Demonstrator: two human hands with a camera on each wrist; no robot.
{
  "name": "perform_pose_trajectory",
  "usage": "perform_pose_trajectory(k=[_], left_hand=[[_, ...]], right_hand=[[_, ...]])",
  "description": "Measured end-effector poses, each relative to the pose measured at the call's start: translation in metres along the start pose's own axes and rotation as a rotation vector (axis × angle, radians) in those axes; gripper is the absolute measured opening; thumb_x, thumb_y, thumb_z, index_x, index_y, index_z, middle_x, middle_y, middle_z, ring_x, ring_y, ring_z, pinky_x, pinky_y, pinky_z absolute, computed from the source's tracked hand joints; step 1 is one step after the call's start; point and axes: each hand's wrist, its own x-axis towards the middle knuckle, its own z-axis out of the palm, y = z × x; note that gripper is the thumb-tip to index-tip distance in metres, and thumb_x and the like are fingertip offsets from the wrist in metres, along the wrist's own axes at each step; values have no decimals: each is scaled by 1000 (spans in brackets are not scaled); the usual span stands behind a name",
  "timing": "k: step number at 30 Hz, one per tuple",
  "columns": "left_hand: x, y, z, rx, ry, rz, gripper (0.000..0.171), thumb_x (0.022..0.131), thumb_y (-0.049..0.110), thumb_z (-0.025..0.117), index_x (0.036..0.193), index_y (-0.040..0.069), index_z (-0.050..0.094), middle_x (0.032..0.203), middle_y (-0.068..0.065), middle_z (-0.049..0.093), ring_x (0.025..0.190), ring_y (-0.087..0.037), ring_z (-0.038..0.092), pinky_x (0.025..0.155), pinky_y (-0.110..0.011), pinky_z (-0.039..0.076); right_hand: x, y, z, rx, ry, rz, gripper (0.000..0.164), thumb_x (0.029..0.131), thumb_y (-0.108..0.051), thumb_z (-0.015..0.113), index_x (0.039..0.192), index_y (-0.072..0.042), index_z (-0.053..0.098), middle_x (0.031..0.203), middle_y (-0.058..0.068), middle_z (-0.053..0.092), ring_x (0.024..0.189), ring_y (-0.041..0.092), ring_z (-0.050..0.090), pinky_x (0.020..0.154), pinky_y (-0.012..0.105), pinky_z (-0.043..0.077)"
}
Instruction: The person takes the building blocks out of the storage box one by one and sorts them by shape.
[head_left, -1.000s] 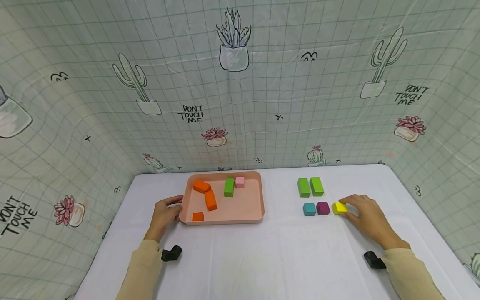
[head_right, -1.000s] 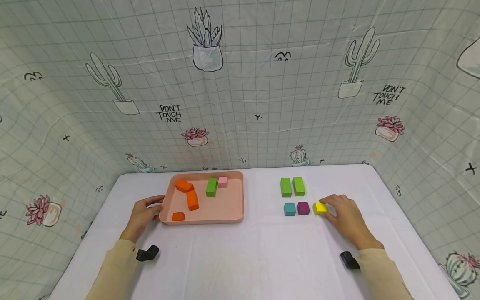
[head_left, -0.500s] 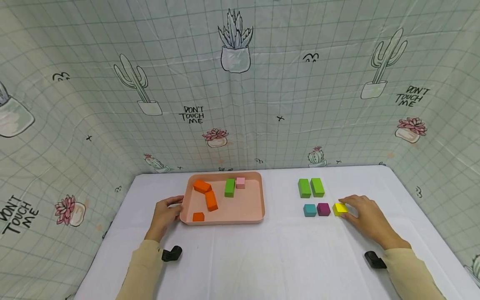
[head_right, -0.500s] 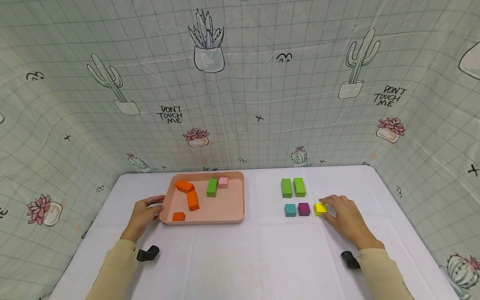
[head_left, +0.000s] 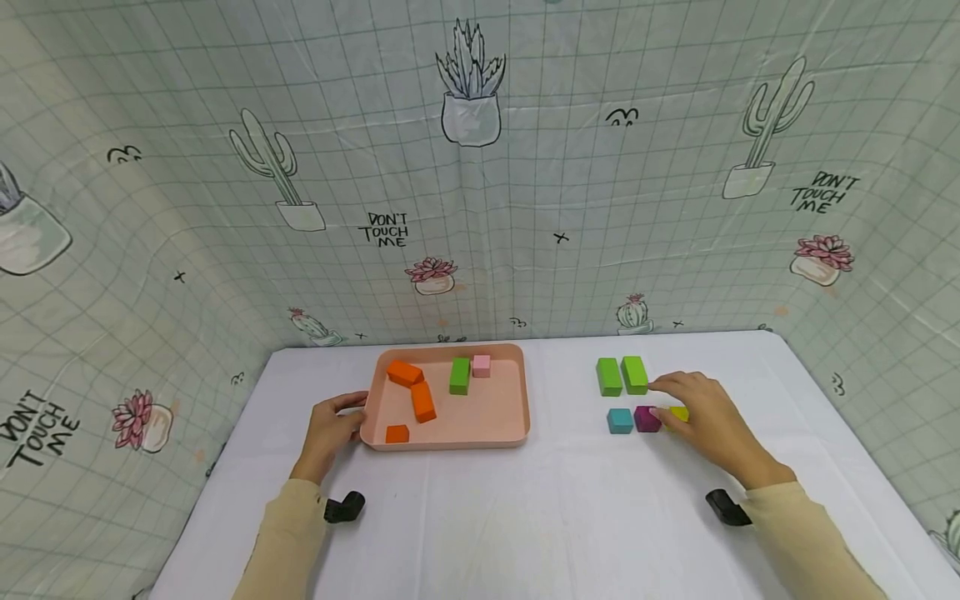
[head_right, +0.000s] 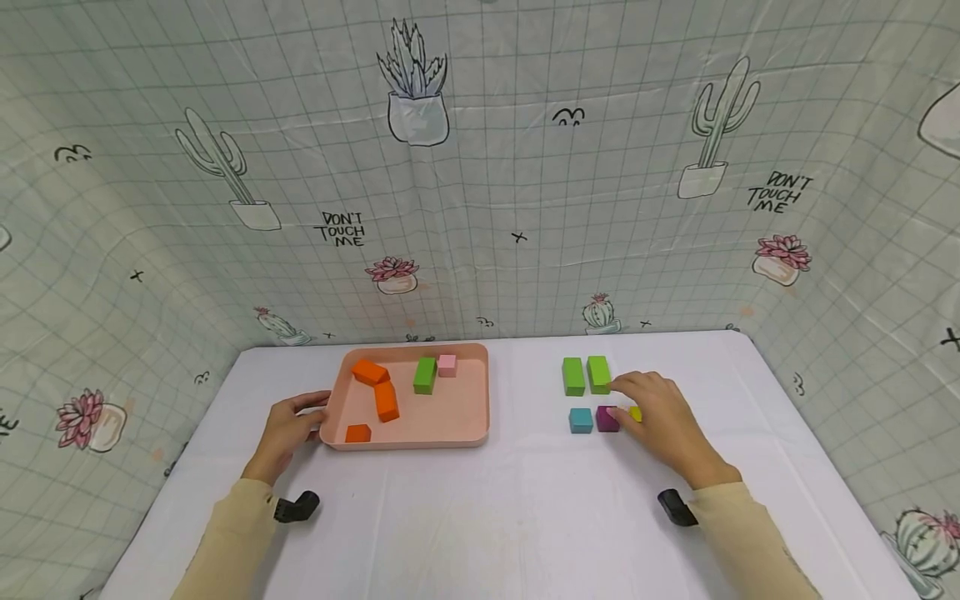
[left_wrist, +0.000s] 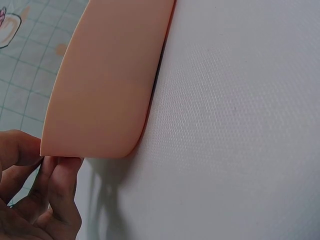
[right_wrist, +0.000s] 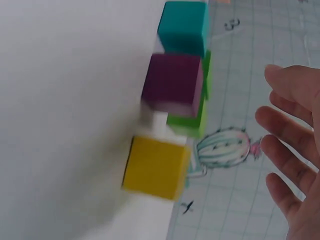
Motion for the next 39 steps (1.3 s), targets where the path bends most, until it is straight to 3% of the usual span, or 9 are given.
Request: perform_pose_trajectory(k=[9, 15, 27, 39], left_hand=[[1, 1, 0, 0, 9, -2, 42, 100, 1, 57, 141, -6, 62, 143, -28, 60, 87, -19, 60, 65, -19, 53], [1, 3, 2, -6, 8, 7, 42, 99, 1, 57, 140, -7, 62, 142, -28, 60, 86, -17, 61, 64, -19, 53], [-2, 0, 1, 11, 7, 7, 42, 100, 1, 57, 141, -8, 62, 143, -29, 59, 86, -15, 60, 64, -19, 53], [-2, 2, 1, 11, 8, 13, 42, 99, 0, 57, 140, -8, 62, 142, -29, 60, 83, -13, 60, 64, -19, 53]], right_hand=[[29, -31, 20, 38, 51, -126, 37, 81, -3, 88, 117, -3, 76, 116, 13, 74, 109, 37, 65, 93, 62, 48], [47, -51, 39, 48, 1, -162, 34, 86, -8, 86, 118, -3, 76, 118, 12, 73, 113, 36, 65, 101, 60, 48], [84, -94, 67, 11, -85, -184, 38, 91, -16, 84, 126, -6, 74, 124, 9, 71, 116, 32, 63, 102, 53, 49], [122, -112, 88, -1, -155, -207, 38, 91, -14, 83, 128, -8, 72, 129, 7, 71, 116, 30, 61, 105, 49, 47]])
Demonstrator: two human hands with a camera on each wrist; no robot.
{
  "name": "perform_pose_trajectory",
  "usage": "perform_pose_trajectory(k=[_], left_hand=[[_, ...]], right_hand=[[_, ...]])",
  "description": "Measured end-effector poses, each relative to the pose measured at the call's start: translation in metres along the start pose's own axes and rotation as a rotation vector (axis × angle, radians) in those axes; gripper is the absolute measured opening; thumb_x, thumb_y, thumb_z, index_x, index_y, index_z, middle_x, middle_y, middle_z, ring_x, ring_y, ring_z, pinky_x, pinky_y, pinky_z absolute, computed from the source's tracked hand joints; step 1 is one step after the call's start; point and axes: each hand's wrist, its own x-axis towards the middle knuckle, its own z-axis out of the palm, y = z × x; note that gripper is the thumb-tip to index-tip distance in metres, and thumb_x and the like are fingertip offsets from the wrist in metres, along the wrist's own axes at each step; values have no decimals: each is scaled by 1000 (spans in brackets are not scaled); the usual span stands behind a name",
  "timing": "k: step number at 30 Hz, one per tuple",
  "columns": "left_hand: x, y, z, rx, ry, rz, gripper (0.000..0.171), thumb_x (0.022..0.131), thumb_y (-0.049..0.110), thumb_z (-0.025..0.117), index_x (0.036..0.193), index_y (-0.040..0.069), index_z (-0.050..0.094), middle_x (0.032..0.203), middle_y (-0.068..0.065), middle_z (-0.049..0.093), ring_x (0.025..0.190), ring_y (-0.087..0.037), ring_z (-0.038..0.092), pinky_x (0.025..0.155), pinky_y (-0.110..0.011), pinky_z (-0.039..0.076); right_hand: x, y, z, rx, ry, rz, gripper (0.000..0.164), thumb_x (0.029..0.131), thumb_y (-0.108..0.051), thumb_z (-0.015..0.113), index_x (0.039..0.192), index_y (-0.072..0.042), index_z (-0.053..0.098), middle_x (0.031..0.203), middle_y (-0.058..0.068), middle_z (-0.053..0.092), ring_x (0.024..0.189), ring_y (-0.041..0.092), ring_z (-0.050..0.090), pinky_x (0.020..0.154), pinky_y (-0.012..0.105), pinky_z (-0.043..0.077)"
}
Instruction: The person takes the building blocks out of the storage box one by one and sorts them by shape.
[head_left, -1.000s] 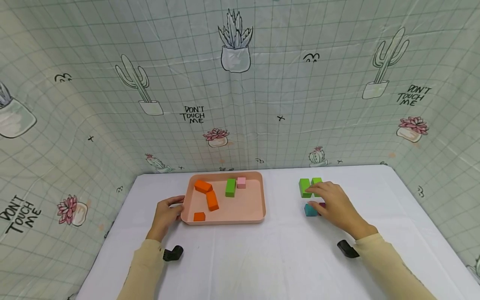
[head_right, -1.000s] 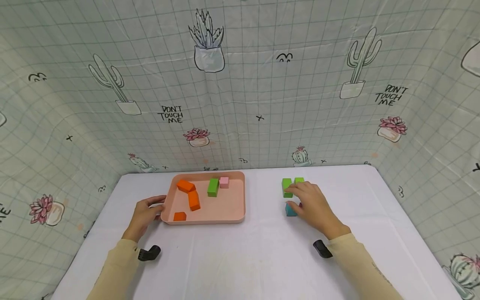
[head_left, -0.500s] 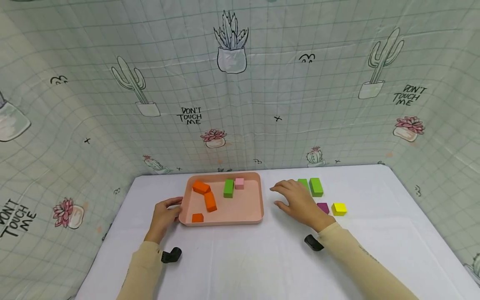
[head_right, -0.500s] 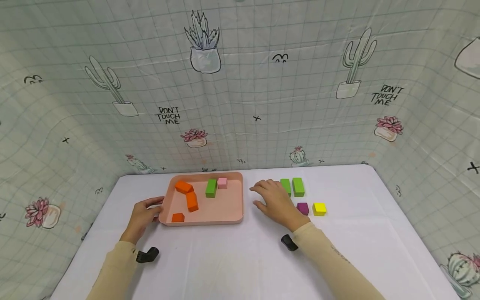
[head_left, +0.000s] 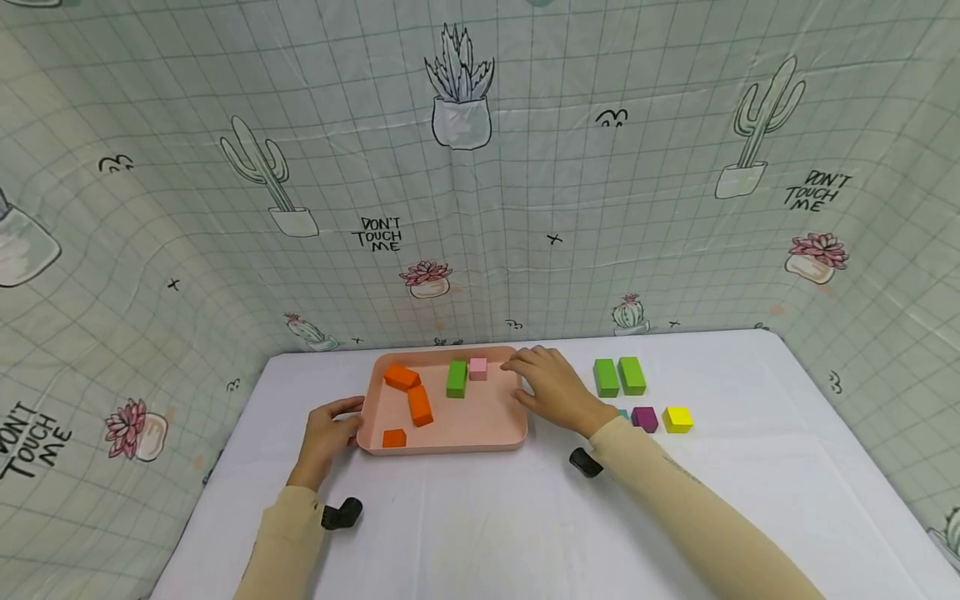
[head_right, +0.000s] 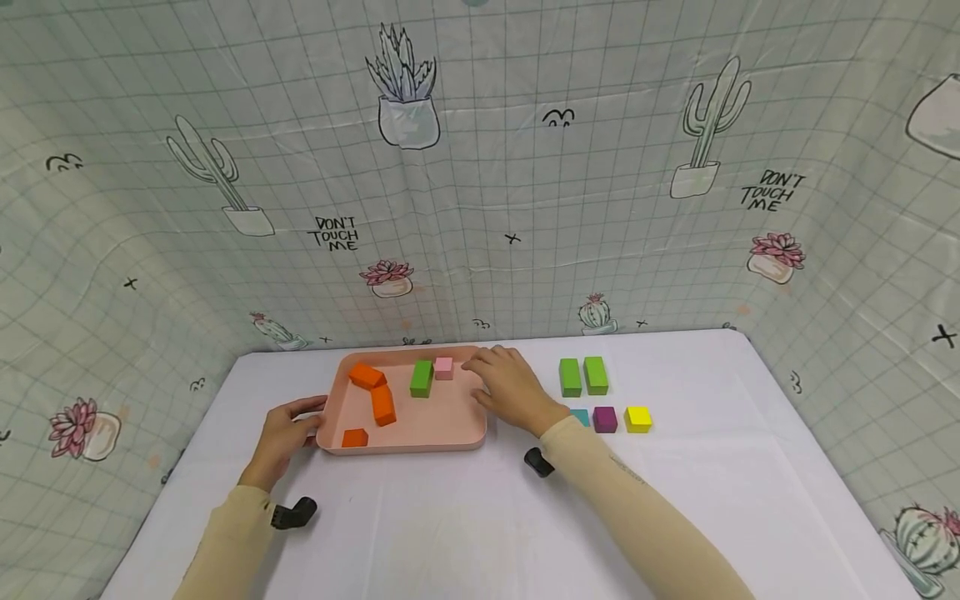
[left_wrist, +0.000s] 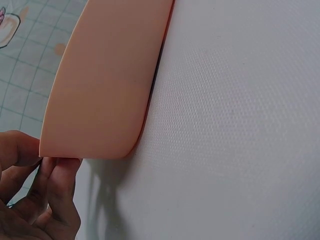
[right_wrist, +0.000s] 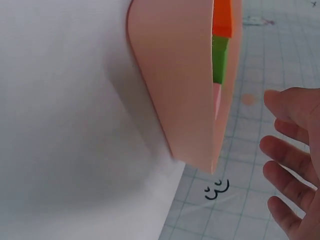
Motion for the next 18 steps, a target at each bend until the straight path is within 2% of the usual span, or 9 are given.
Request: perform_pose_trajectory(k=[18], left_hand=[[4, -1, -1, -6, 0, -16, 43, 99, 1, 56, 141, -6, 63, 143, -28, 61, 87, -15, 61, 66, -19, 54]], right_hand=[[45, -5, 20, -12, -138, 20, 43, 96, -14, 76, 138, -8, 67, 135, 11, 67, 127, 34, 57, 113, 53, 42]])
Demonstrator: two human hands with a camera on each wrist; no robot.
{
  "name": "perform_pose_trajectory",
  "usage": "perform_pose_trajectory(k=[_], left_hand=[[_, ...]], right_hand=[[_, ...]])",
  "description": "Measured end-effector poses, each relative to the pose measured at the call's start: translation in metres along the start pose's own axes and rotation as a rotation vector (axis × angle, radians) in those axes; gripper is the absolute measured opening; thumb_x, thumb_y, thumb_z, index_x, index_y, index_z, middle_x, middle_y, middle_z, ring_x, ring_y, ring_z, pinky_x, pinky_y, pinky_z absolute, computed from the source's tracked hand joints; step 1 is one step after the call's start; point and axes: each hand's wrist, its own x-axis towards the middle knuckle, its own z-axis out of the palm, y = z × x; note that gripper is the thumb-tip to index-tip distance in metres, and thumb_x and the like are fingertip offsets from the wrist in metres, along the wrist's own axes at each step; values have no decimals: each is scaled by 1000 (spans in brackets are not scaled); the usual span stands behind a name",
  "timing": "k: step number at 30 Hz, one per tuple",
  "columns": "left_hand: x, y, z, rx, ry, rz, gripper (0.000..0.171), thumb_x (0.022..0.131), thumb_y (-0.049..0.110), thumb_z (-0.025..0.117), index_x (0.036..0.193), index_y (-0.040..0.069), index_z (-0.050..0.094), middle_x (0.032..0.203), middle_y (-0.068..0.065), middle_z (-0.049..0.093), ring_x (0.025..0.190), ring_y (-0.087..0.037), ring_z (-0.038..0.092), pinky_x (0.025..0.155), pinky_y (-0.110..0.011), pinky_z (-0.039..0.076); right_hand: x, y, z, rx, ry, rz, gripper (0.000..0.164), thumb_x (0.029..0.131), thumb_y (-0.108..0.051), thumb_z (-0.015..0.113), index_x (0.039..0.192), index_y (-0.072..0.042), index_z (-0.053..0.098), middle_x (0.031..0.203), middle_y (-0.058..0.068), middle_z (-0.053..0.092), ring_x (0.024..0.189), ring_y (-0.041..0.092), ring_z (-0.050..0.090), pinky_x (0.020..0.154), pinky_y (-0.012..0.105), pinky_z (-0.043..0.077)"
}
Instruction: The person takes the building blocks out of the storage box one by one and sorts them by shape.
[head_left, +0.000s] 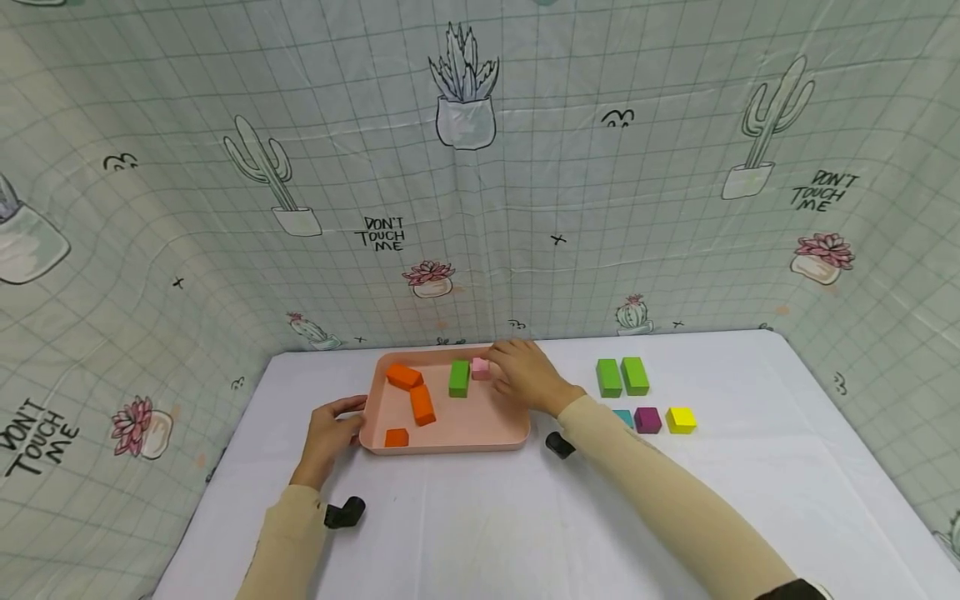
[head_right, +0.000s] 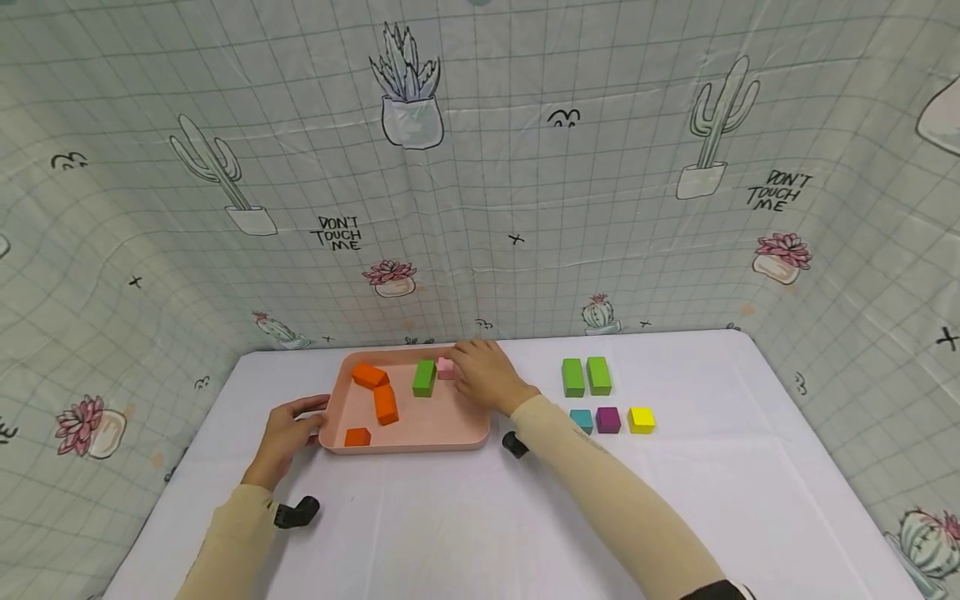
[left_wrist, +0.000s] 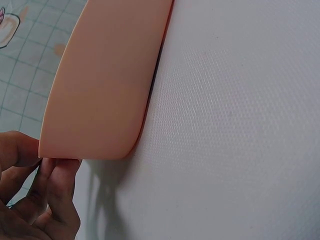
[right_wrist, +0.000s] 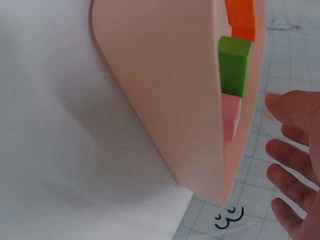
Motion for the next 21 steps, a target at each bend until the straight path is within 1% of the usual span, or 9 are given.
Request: perform_pose_trajectory(k=[3, 7, 12, 17, 21], left_hand=[[0, 0, 0, -4, 0, 1, 43, 99, 1, 56, 141, -5, 63, 142, -27, 61, 86, -14, 61, 65, -19, 54], [0, 0, -1, -5, -3, 10, 43, 99, 1, 55, 141, -6, 62, 143, -28, 60, 87, -16, 61, 66, -19, 54], [1, 0, -1, -4, -1, 4, 43, 99, 1, 56, 140, -6, 63, 142, -28, 61, 87, -17, 61, 66, -19, 53], [2, -1, 0, -11, 0, 7, 42, 99, 1, 57, 140, -6, 63, 141, -28, 61, 87, -18, 61, 65, -20, 53], [2, -3, -1, -15, -1, 6, 42, 100, 2, 57, 140, -6, 63, 142, -27, 61, 87, -17, 60, 65, -20, 53]], right_hand=[[5, 0, 0, -8, -11, 2, 42, 97, -14, 74, 138, -7, 66, 137, 13, 66, 128, 35, 57, 112, 53, 44], [14, 0, 2, -16, -36, 16, 40, 100, -16, 72, 139, -8, 65, 140, 13, 65, 131, 35, 56, 114, 53, 42], [22, -2, 5, -6, -65, 29, 42, 99, -18, 75, 139, -8, 67, 141, 12, 65, 132, 34, 55, 117, 53, 39], [24, -3, 8, -55, -69, 11, 41, 99, -18, 74, 139, -8, 67, 138, 12, 66, 131, 34, 57, 116, 51, 41], [24, -4, 11, -87, -92, 11, 40, 101, -21, 73, 139, -8, 67, 140, 12, 65, 133, 35, 55, 116, 51, 40]])
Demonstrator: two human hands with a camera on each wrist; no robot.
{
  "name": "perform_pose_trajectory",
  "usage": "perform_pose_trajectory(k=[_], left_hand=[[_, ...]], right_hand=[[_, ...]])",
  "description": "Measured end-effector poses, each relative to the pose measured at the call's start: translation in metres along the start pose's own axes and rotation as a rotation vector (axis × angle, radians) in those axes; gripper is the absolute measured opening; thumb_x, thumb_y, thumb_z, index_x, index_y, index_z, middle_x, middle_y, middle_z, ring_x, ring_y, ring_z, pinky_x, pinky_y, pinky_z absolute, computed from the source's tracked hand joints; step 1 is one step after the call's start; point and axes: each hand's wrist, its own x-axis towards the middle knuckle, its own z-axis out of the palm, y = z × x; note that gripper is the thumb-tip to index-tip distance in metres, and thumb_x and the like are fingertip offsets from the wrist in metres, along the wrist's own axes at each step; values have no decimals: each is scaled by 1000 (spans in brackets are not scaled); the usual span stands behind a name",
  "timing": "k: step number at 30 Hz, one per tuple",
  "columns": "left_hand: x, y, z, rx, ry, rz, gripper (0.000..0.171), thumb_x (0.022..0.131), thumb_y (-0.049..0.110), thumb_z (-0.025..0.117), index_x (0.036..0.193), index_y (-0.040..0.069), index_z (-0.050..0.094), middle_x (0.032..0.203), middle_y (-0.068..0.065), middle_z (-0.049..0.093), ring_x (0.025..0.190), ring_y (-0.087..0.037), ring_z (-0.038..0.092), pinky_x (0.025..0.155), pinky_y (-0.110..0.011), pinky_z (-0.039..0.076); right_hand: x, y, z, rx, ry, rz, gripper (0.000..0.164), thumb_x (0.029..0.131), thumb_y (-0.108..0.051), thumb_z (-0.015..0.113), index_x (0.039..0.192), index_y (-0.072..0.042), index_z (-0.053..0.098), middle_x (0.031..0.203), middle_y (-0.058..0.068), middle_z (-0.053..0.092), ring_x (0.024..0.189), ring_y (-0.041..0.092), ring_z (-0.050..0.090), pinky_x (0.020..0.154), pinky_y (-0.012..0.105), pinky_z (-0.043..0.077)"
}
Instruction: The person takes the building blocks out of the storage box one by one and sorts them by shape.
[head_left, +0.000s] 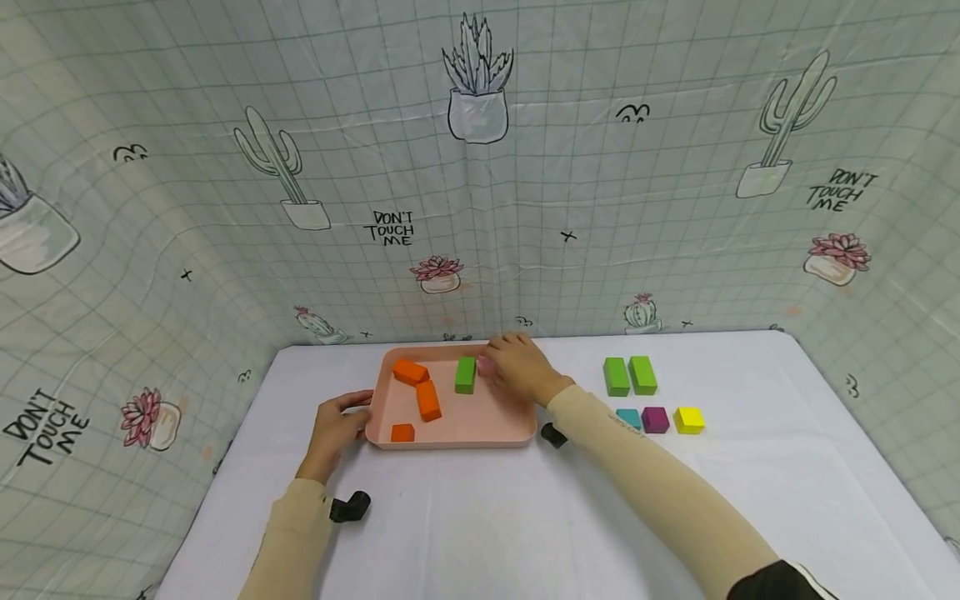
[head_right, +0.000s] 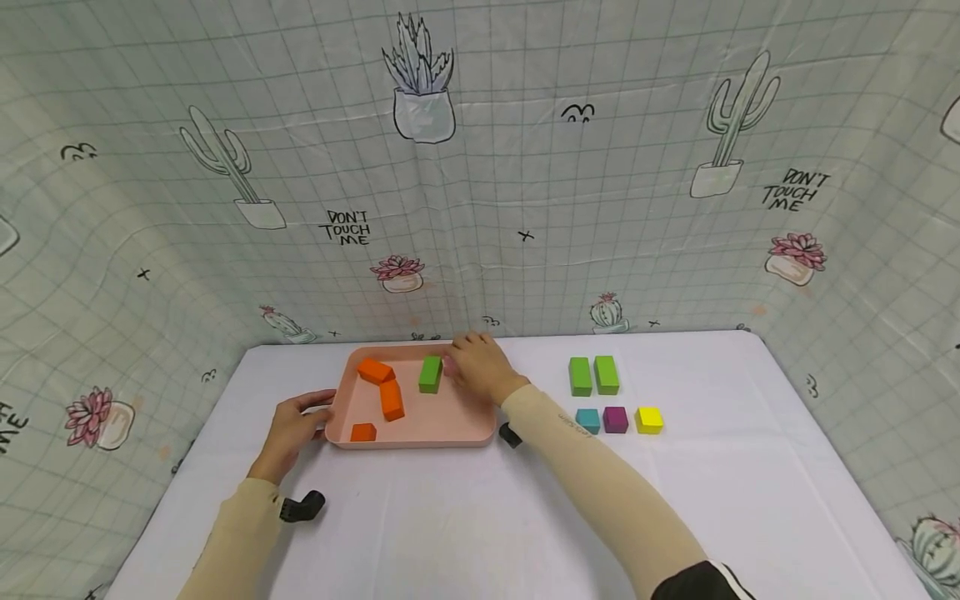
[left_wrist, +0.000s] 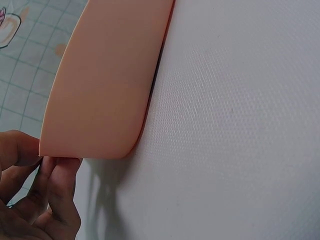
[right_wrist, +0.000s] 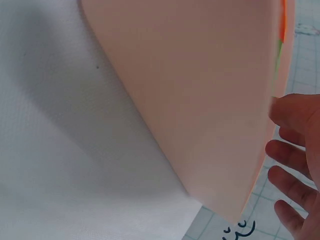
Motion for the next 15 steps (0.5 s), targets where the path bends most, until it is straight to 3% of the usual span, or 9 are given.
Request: perform_pose_trajectory(k=[10, 15], left_hand=[[-1, 1, 0, 17, 4, 14, 41, 100, 1, 57, 139, -7, 64, 139, -29, 62, 86, -17, 60, 64, -20, 53], [-1, 0, 1, 28, 8, 11, 40, 100, 1, 57, 139, -6, 63, 140, -28, 62, 85, -17, 60, 64, -20, 53]], right_hand=[[1, 1, 6, -37, -62, 19, 34, 102, -18, 71, 135, -10, 69, 141, 10, 65, 134, 34, 54, 119, 50, 38], [1, 3, 7, -38, -44, 4, 28, 102, -19, 71, 129, -10, 72, 137, 9, 67, 130, 33, 56, 116, 50, 40]])
